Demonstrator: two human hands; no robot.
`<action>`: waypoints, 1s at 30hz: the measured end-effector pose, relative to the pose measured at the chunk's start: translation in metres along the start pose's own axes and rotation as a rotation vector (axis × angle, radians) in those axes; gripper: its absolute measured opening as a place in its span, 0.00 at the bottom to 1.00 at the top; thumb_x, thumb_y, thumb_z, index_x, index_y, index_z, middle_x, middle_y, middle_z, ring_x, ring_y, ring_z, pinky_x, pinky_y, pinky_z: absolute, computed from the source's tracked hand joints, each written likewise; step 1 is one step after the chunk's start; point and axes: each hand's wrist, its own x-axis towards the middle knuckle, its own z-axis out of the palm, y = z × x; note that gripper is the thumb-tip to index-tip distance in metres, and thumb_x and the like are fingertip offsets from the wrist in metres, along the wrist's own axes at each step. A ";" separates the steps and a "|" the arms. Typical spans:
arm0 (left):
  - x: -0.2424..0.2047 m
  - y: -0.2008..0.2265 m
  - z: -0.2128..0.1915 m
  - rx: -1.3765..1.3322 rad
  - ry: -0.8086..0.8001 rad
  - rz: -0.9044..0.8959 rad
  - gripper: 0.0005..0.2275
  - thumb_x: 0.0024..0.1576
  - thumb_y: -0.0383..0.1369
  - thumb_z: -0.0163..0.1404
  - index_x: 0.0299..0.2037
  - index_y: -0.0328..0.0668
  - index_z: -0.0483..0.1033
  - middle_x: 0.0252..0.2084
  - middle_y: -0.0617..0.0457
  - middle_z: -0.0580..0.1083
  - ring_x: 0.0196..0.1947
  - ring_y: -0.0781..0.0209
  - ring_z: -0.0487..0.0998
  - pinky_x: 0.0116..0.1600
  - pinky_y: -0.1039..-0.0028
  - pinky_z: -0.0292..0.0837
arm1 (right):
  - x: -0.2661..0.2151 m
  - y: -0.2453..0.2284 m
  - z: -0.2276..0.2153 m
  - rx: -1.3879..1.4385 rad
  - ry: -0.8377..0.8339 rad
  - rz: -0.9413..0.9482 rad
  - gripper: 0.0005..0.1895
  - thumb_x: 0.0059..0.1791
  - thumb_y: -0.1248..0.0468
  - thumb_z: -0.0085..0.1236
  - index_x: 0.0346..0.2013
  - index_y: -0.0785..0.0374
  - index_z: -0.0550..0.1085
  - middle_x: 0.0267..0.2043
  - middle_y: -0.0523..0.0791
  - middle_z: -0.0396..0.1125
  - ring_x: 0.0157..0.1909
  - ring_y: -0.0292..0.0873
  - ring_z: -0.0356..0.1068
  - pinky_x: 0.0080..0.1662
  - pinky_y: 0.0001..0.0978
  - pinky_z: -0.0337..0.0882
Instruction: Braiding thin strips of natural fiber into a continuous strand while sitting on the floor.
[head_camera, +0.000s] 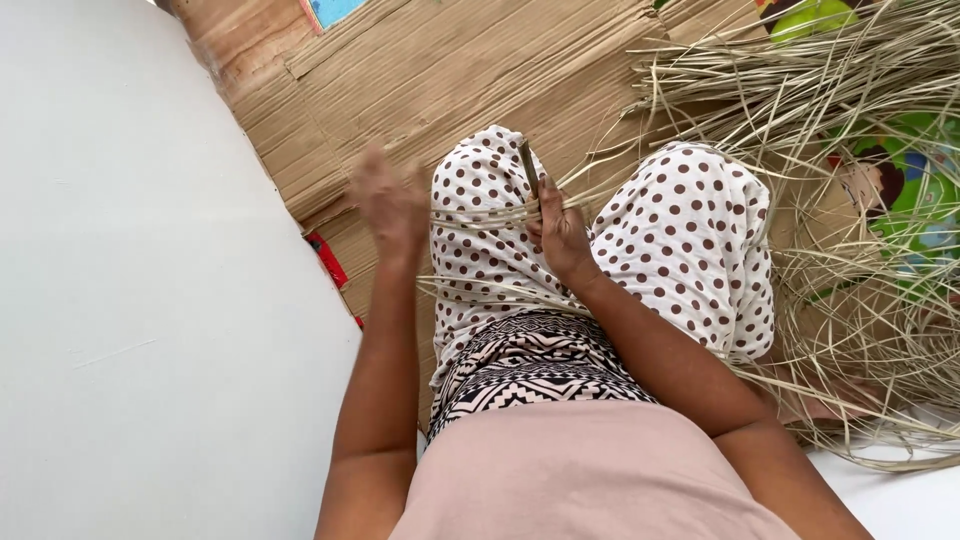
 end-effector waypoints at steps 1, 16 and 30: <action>-0.009 0.029 -0.018 0.000 0.002 0.002 0.26 0.64 0.39 0.51 0.64 0.21 0.65 0.59 0.22 0.68 0.63 0.24 0.66 0.68 0.42 0.55 | 0.001 -0.004 0.000 0.001 0.000 -0.003 0.29 0.61 0.43 0.34 0.22 0.56 0.64 0.13 0.39 0.49 0.12 0.31 0.49 0.18 0.19 0.49; -0.042 0.086 -0.013 -0.549 -0.512 0.423 0.08 0.64 0.38 0.48 0.33 0.52 0.73 0.24 0.48 0.75 0.31 0.39 0.80 0.35 0.57 0.75 | 0.002 -0.032 -0.018 0.214 -0.043 0.203 0.29 0.58 0.41 0.41 0.20 0.54 0.65 0.13 0.35 0.44 0.14 0.30 0.42 0.20 0.21 0.44; -0.021 0.059 -0.007 -0.353 -0.376 0.521 0.11 0.66 0.38 0.48 0.32 0.46 0.72 0.21 0.44 0.72 0.27 0.39 0.78 0.32 0.54 0.73 | 0.027 -0.062 -0.088 0.460 -0.233 0.251 0.35 0.46 0.23 0.28 0.30 0.51 0.60 0.18 0.35 0.43 0.16 0.31 0.46 0.22 0.19 0.49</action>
